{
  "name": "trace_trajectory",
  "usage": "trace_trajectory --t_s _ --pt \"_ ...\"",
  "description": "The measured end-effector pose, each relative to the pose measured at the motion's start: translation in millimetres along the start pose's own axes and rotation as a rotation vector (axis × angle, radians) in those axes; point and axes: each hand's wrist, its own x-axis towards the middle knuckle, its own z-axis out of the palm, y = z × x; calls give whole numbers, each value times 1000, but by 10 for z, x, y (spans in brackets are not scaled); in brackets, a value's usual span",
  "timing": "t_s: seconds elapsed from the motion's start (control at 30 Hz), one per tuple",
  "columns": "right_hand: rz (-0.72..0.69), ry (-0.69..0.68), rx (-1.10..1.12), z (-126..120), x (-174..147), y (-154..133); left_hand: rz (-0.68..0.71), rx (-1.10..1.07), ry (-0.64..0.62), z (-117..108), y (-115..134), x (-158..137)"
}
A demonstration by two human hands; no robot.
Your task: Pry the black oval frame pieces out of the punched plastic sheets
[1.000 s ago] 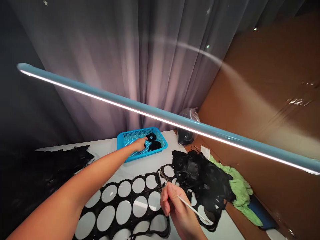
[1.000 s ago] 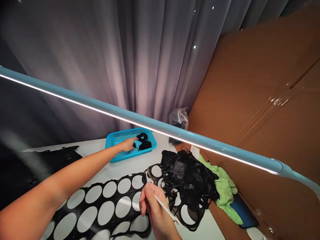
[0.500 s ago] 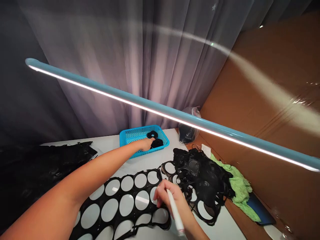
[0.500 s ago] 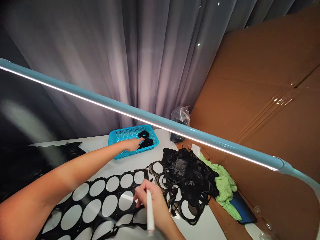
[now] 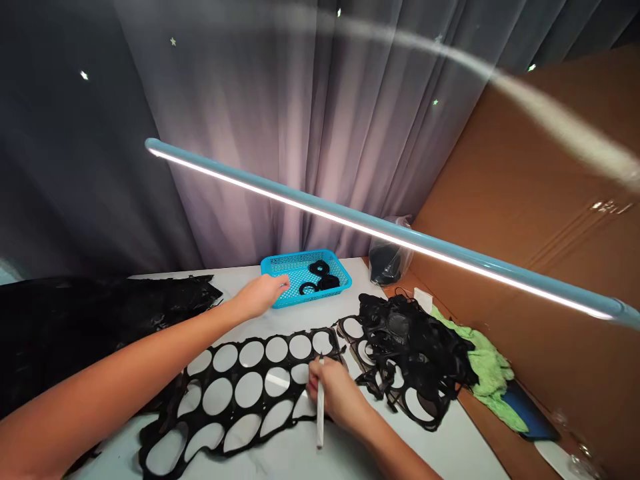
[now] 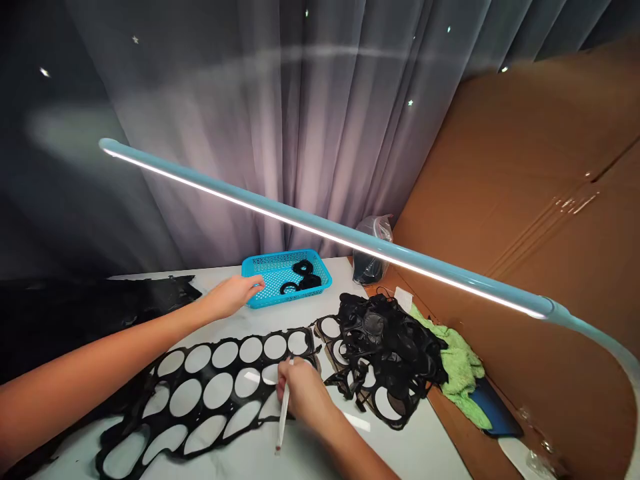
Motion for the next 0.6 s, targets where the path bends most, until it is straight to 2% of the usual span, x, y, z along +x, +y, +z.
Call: trace_trajectory --t_s 0.07,0.13,0.23,0.3,0.37,0.43,0.47,0.53,0.6 --pt "1 133 134 -250 71 -50 -37 38 21 -61 -186 -324" --pt "27 304 194 -660 128 -93 -94 70 56 -162 -414 -633" --pt "113 725 246 -1415 113 -77 -208 113 137 -383 -809 -1041" --pt "142 995 160 -1863 39 22 -300 146 191 -538 -1076 -1281" --pt "242 1228 -149 -2178 -48 183 -371 179 222 -653 -1328 -1496" --pt "339 1268 -513 -2340 -125 355 -409 195 219 -698 -1555 -1676" --pt "406 1183 -559 -2370 -158 424 -419 194 204 -693 -1653 -1750" --pt "491 929 -557 -2351 -214 501 -421 169 156 -638 -1805 -1860" --pt "500 857 -613 -2257 -239 492 -416 136 108 -548 -1888 -1916"
